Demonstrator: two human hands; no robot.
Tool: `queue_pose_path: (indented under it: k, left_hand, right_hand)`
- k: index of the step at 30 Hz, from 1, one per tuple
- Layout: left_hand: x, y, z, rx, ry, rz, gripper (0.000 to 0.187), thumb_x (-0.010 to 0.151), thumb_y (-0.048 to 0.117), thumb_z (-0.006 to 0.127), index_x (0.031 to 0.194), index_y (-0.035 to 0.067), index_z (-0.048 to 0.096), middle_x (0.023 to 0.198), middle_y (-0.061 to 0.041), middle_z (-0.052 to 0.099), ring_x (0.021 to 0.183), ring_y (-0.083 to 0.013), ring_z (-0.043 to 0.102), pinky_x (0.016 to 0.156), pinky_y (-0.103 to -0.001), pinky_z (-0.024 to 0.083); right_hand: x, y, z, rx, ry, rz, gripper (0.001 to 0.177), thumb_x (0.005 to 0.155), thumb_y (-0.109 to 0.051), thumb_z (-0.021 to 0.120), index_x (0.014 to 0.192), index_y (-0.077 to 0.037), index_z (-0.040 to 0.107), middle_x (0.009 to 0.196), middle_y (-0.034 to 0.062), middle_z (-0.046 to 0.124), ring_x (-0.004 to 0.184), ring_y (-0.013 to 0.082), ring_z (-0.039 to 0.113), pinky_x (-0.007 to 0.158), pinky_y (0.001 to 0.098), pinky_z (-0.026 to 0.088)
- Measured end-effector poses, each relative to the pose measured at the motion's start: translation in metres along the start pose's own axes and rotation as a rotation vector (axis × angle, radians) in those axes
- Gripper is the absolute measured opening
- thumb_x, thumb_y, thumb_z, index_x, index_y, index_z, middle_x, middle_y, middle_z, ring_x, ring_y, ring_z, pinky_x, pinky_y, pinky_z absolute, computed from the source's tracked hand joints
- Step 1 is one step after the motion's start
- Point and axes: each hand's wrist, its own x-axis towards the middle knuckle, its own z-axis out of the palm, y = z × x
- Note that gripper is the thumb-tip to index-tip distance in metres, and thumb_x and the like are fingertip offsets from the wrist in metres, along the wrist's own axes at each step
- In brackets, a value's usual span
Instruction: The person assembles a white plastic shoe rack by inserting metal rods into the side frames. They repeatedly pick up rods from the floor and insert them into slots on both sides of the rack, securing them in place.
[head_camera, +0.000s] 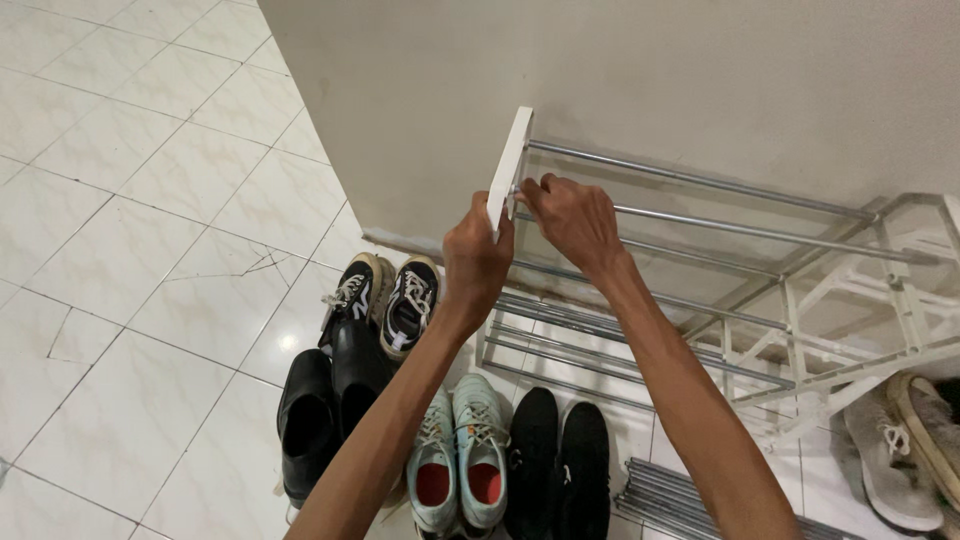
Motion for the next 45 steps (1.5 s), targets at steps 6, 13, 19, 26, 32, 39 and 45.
queue_pose_path:
  k: [6, 13, 19, 26, 32, 39, 45]
  left_hand:
    - [0.0, 0.0, -0.002, 0.017, -0.021, 0.011, 0.011, 0.098, 0.003, 0.065, 0.104, 0.0, 0.056, 0.073, -0.018, 0.066, 0.06, -0.035, 0.067, 0.055, -0.044, 0.052]
    - [-0.002, -0.002, 0.004, 0.029, 0.021, 0.047, 0.014, 0.096, 0.002, 0.065, 0.105, 0.001, 0.055, 0.075, -0.019, 0.066, 0.067, -0.0384, 0.067, 0.058, -0.047, 0.052]
    - [-0.001, -0.004, 0.007, 0.018, -0.018, 0.006, 0.013, 0.097, 0.004, 0.066, 0.104, 0.001, 0.055, 0.073, -0.019, 0.065, 0.064, -0.0386, 0.067, 0.056, -0.047, 0.051]
    - [-0.003, -0.007, 0.009, 0.022, -0.013, 0.008, 0.013, 0.098, 0.005, 0.066, 0.103, 0.002, 0.054, 0.072, -0.018, 0.066, 0.062, -0.0364, 0.067, 0.055, -0.046, 0.052]
    - [-0.001, -0.017, 0.011, -0.017, -0.055, -0.035, 0.01, 0.101, 0.007, 0.062, 0.103, 0.001, 0.054, 0.071, -0.015, 0.067, 0.059, -0.0302, 0.07, 0.05, -0.04, 0.055]
    - [0.001, -0.023, 0.007, 0.073, 0.034, 0.044, 0.01, 0.099, 0.006, 0.064, 0.103, 0.0, 0.056, 0.071, -0.018, 0.068, 0.059, -0.0312, 0.07, 0.053, -0.042, 0.054]
    - [0.003, -0.016, 0.012, 0.107, -0.055, -0.035, 0.021, 0.101, 0.009, 0.068, 0.117, 0.001, 0.058, 0.084, -0.019, 0.072, 0.072, -0.0364, 0.072, 0.062, -0.045, 0.055]
  right_hand:
    - [0.008, -0.004, -0.005, 0.101, -0.225, 0.182, 0.036, 0.109, -0.038, 0.053, 0.103, -0.006, 0.069, 0.067, 0.0108, 0.066, 0.052, 0.0293, 0.06, 0.047, 0.0446, 0.046]
    - [0.032, 0.017, -0.018, 0.456, -0.526, 0.373, 0.042, 0.104, -0.044, 0.055, 0.095, -0.008, 0.074, 0.071, 0.0123, 0.07, 0.069, 0.0333, 0.067, 0.067, 0.0497, 0.05]
    - [0.011, 0.006, -0.008, 0.151, -0.199, 0.166, 0.034, 0.104, -0.039, 0.059, 0.096, -0.009, 0.073, 0.067, 0.0096, 0.068, 0.057, 0.0301, 0.064, 0.053, 0.0451, 0.049]
    - [-0.007, 0.003, 0.005, -0.027, 0.054, 0.003, 0.029, 0.106, -0.032, 0.058, 0.092, -0.008, 0.066, 0.073, 0.006, 0.066, 0.059, 0.024, 0.063, 0.046, 0.0388, 0.046]
    - [0.014, 0.022, -0.01, 0.308, -0.432, 0.334, 0.038, 0.106, -0.041, 0.051, 0.092, -0.011, 0.069, 0.067, 0.0087, 0.066, 0.058, 0.0283, 0.061, 0.057, 0.0454, 0.049]
    - [-0.006, 0.048, -0.065, 0.164, -0.317, 0.286, 0.04, 0.108, -0.04, 0.054, 0.096, -0.006, 0.071, 0.068, 0.0129, 0.066, 0.064, 0.0314, 0.064, 0.065, 0.0458, 0.05]
    - [-0.004, 0.015, -0.068, 0.29, -0.261, 0.15, 0.032, 0.102, -0.034, 0.06, 0.096, -0.005, 0.073, 0.077, 0.0133, 0.072, 0.071, 0.0358, 0.068, 0.065, 0.0488, 0.052]
